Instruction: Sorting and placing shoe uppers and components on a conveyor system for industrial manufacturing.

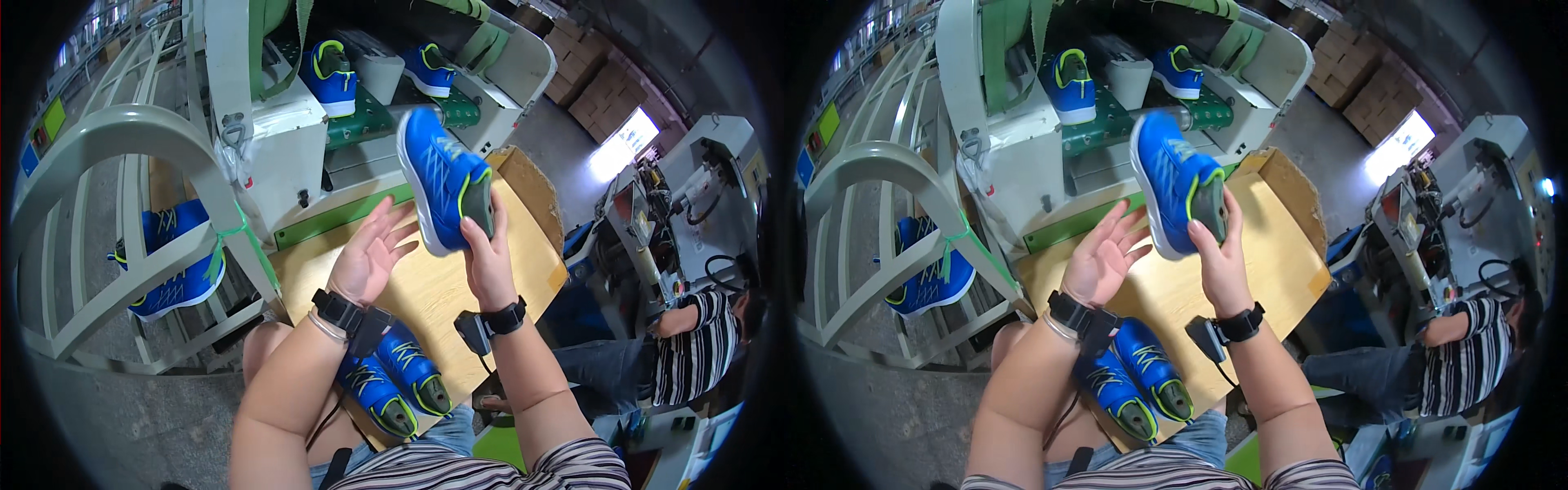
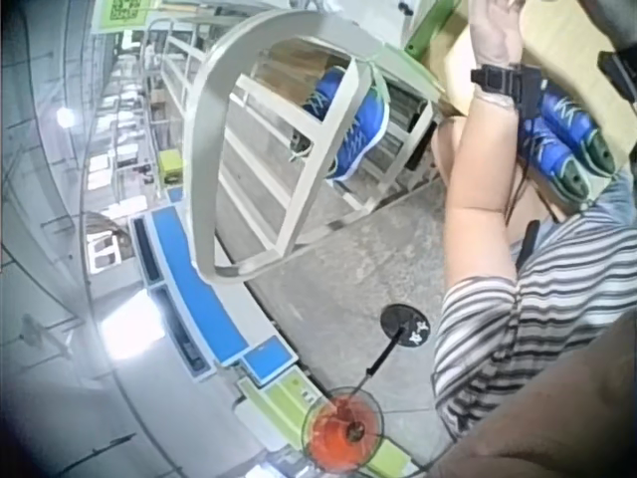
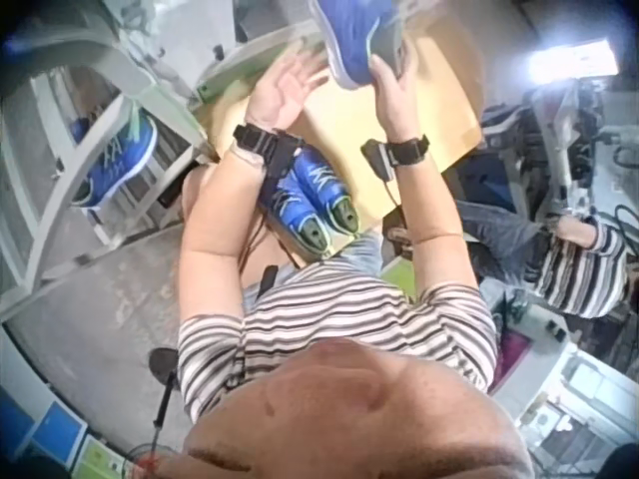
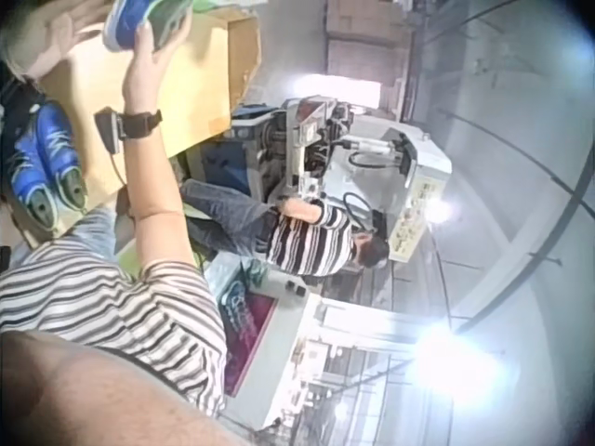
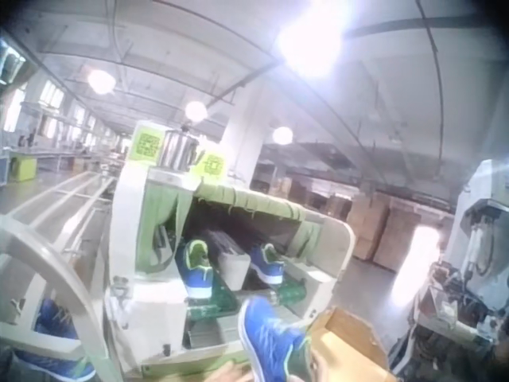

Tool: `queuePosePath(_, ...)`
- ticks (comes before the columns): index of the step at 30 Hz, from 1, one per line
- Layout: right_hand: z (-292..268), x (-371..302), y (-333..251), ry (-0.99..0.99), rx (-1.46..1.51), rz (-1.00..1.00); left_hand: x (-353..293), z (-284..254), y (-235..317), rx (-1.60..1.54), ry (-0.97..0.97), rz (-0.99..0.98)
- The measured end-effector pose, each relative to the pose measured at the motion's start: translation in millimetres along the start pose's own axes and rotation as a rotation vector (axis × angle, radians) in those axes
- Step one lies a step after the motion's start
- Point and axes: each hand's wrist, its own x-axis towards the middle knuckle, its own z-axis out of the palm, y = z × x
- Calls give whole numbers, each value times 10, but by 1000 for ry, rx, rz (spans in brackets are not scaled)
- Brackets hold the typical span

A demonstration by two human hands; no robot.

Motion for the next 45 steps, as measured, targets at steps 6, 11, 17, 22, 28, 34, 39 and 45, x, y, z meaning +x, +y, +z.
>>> queuePosePath(6, 694, 412, 24, -285, -311, -60, 8, -123, 148, -89, -35, -70)
queuePosePath(11, 710, 387, -118, -331, -293, -23, 37, -41, 334, -19, -9, -61)
queuePosePath(17, 64, -966, -365, -656, -696, 145, 84, -144, 483, -50, -140, -30)
queuePosePath(22, -469, -2114, 56, -452, -549, 521, 158, -116, 438, -153, -119, -21)
queuePosePath(28, -714, -1294, -121, 79, -117, 695, 160, -100, 525, -164, -138, 41)
queuePosePath(34, -873, 980, -384, 61, -535, -262, 226, -136, 501, -163, -77, 69)
queuePosePath(39, -808, 2647, -115, -6, -1010, -219, 247, -140, 523, -170, -82, 74)
queuePosePath(45, -465, 2672, 182, 461, -1355, -451, 209, -233, 636, -182, -111, 94)
